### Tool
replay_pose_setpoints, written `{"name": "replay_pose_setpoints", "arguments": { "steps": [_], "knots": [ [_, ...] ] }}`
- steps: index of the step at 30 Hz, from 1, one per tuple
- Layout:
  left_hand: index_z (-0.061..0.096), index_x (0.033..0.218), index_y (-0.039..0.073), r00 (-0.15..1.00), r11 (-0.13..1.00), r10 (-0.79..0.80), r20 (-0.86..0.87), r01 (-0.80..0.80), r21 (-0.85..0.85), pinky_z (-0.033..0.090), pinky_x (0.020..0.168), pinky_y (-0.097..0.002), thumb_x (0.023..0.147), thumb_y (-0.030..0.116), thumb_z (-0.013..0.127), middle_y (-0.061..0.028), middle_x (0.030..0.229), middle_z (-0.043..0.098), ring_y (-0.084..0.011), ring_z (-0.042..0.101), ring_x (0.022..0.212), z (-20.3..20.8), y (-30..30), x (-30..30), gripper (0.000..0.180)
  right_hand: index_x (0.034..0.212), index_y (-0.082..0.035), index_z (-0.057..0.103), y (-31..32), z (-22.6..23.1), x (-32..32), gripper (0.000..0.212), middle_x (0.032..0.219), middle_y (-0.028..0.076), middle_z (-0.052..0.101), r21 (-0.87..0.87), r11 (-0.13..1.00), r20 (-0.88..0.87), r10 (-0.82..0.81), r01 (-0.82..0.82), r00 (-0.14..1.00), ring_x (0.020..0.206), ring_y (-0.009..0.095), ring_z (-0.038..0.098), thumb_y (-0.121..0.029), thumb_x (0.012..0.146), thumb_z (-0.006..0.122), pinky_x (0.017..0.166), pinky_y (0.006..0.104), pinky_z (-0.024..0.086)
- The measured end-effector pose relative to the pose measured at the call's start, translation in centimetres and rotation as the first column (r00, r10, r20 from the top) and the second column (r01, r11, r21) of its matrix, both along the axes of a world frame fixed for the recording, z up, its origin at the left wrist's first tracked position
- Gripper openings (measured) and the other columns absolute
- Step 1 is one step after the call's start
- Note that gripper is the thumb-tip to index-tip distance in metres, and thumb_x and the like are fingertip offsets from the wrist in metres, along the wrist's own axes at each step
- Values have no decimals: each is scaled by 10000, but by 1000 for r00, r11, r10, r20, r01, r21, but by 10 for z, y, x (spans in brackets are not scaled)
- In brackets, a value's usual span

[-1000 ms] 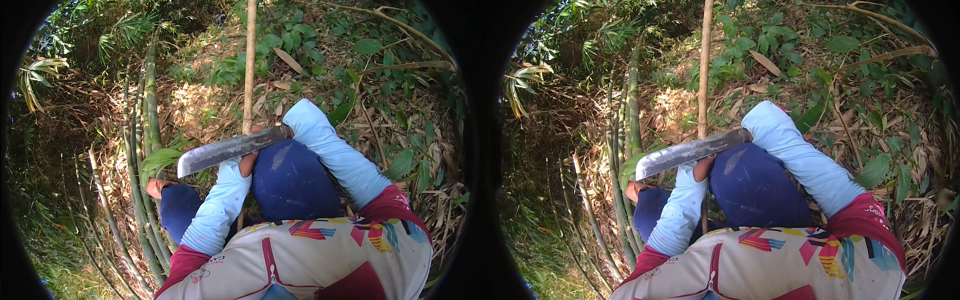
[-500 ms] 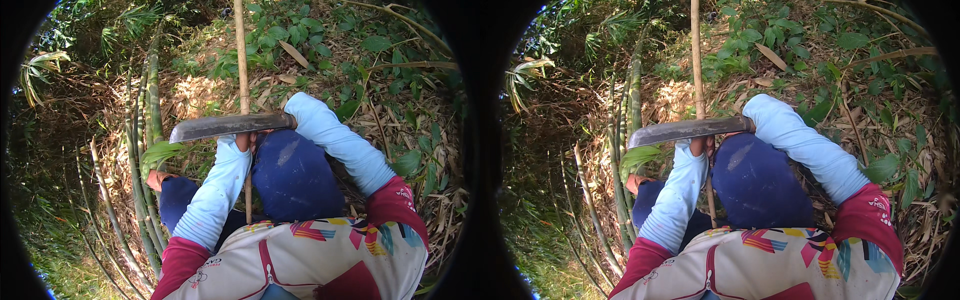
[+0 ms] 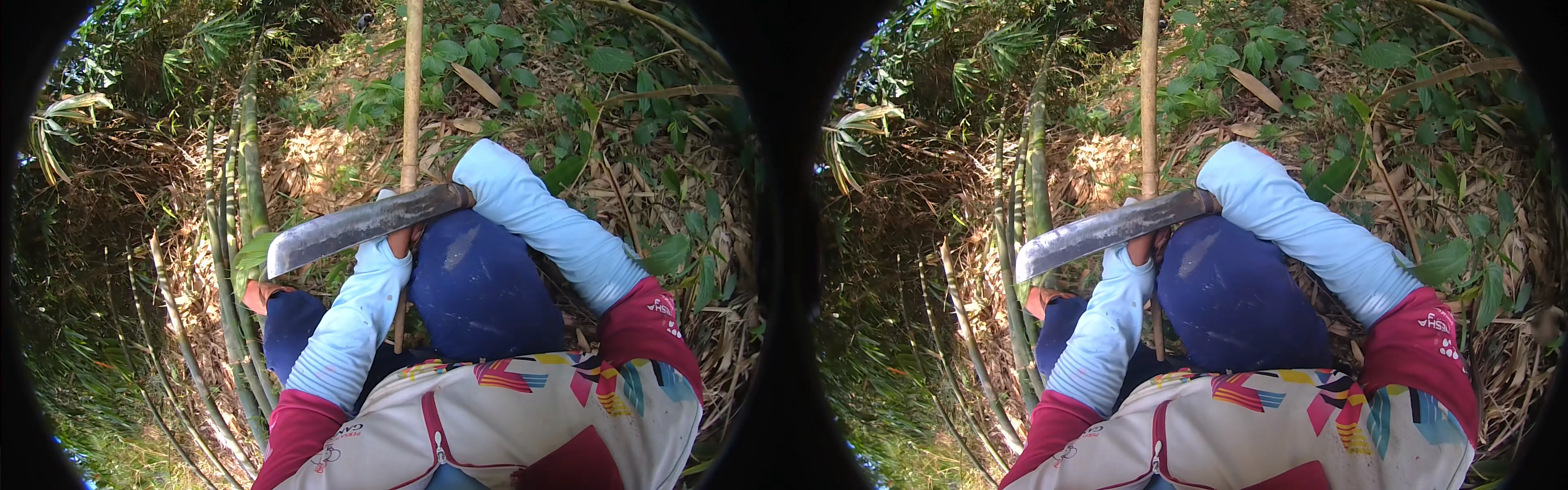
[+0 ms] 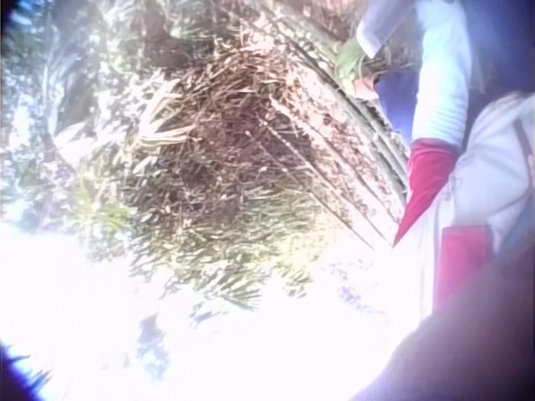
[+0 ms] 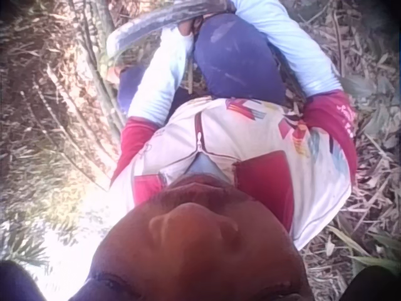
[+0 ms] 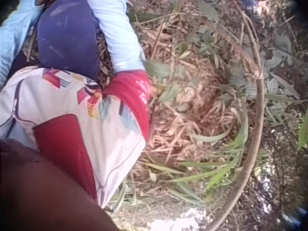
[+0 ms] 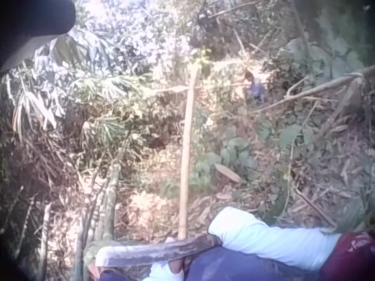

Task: The person sits on the ground in a bamboo grove and uses a machete to chop a bamboo stalk into smaller pieces. They repeatedly strike the bamboo, reposition it, and gather the cut sections.

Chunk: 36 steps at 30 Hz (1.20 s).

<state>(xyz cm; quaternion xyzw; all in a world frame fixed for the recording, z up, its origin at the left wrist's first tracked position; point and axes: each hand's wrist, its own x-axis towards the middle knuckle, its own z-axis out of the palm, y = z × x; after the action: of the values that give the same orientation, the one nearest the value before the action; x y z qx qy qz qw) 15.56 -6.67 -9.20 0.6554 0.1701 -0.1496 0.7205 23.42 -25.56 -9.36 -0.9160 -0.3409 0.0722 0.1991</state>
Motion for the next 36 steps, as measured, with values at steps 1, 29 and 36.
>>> {"name": "replay_pose_setpoints", "arguments": {
  "steps": [1,29,36],
  "knots": [
    [456,818,101,1000,1000,-6,21,6,-1,321,449,-256,988,362,504,-6,602,445,-109,409,485,0,1,-1,314,752,-53,665,1,2,0,311,723,188,607,-9,1000,-19,7,-8,1000,708,390,621,-364,745,655,618,430,500],
    [547,1063,51,938,987,68,341,-112,112,463,848,-312,874,126,644,-51,977,583,-170,561,923,-66,25,-28,225,759,-49,681,-7,28,-8,256,716,202,614,-156,980,-171,-147,121,974,679,372,629,-281,672,743,607,395,500],
    [474,670,90,999,980,-24,-25,19,-197,316,377,-286,932,509,510,-37,502,407,-148,394,378,-23,34,-6,496,805,-61,686,-15,3,-22,245,712,180,618,62,961,-190,-254,270,948,665,370,617,-277,706,747,614,392,503]
  ]
}}
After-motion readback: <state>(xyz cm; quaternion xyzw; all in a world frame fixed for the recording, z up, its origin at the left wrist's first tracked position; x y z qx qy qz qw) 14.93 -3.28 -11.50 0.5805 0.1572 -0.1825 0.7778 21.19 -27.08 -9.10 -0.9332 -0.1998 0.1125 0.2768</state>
